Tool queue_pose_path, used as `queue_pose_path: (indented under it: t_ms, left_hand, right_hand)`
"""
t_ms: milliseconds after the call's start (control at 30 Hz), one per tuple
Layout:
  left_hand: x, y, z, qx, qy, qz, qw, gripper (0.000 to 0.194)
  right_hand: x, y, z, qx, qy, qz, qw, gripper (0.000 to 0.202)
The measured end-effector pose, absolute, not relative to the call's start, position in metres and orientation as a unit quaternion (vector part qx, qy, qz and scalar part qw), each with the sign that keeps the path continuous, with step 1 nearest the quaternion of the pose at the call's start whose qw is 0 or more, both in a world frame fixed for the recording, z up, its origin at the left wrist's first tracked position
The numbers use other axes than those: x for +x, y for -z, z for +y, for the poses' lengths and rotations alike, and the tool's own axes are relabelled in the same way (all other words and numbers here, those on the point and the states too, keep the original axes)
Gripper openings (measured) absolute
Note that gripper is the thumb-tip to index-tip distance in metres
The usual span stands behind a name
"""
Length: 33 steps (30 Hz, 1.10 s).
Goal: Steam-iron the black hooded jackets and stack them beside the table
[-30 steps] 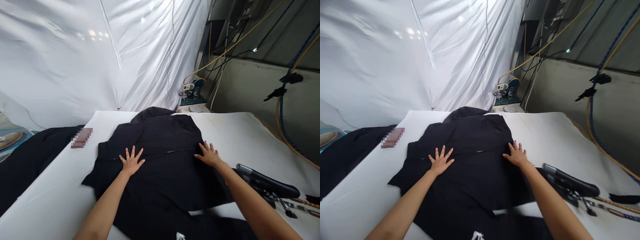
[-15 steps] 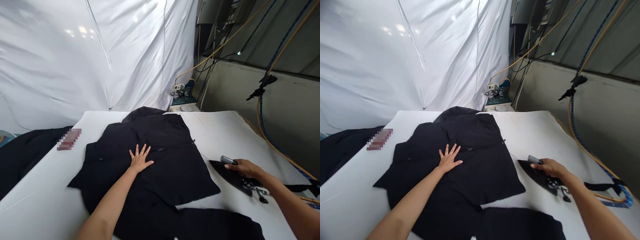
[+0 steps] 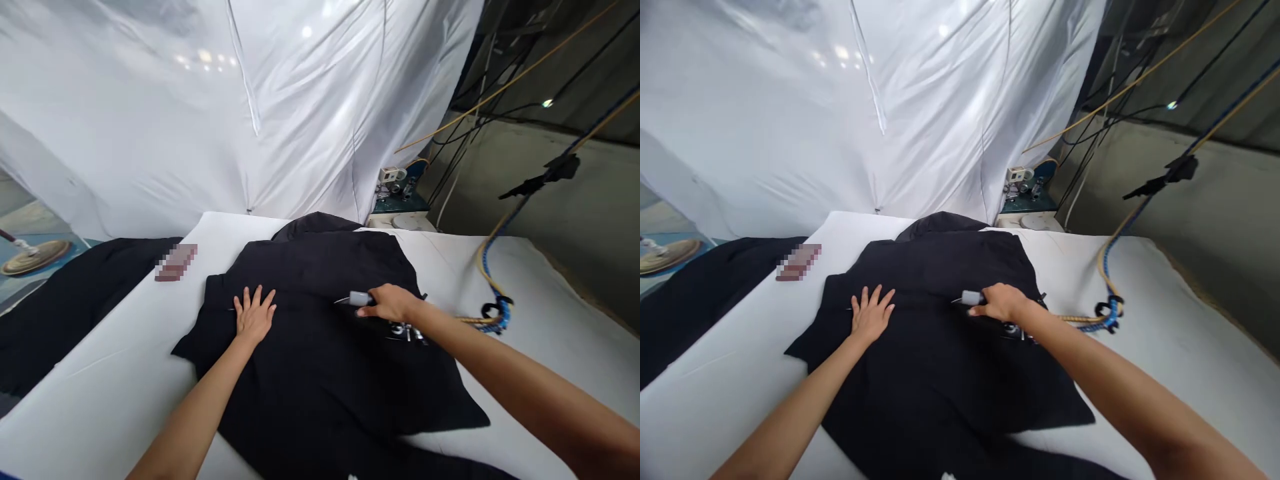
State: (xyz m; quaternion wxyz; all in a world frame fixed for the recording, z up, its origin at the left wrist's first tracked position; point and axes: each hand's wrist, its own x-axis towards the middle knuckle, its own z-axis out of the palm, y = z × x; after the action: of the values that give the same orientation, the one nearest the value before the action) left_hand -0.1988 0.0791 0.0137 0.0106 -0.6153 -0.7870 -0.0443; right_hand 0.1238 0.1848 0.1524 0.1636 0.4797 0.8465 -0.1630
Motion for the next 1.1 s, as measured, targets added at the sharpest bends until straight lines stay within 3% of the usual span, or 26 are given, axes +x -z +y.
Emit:
queue_pose_path:
  t_ms: [200,600,867,1100]
  left_hand:
    - [-0.227,0.011,0.076,-0.612,0.016,-0.788,-0.064,0.053]
    - [-0.229,0.019,0.075,-0.621,0.047,-0.781,-0.043,0.051]
    - [-0.229,0.019,0.076,-0.616,0.046,-0.785,-0.039,0.051]
    - [-0.228,0.016,0.079,-0.609,0.069,-0.787,-0.073,0.05]
  right_hand:
    - [0.063,-0.124,0.207,0.499,0.159,0.832,0.182,0.066]
    - [0.205,-0.121,0.297,0.722,0.116,0.666,0.146,0.073]
    - [0.184,-0.125,0.263,0.586,0.154,0.783,0.141,0.065]
    - [0.132,-0.128,0.253,0.595,0.13,0.78,0.14,0.069]
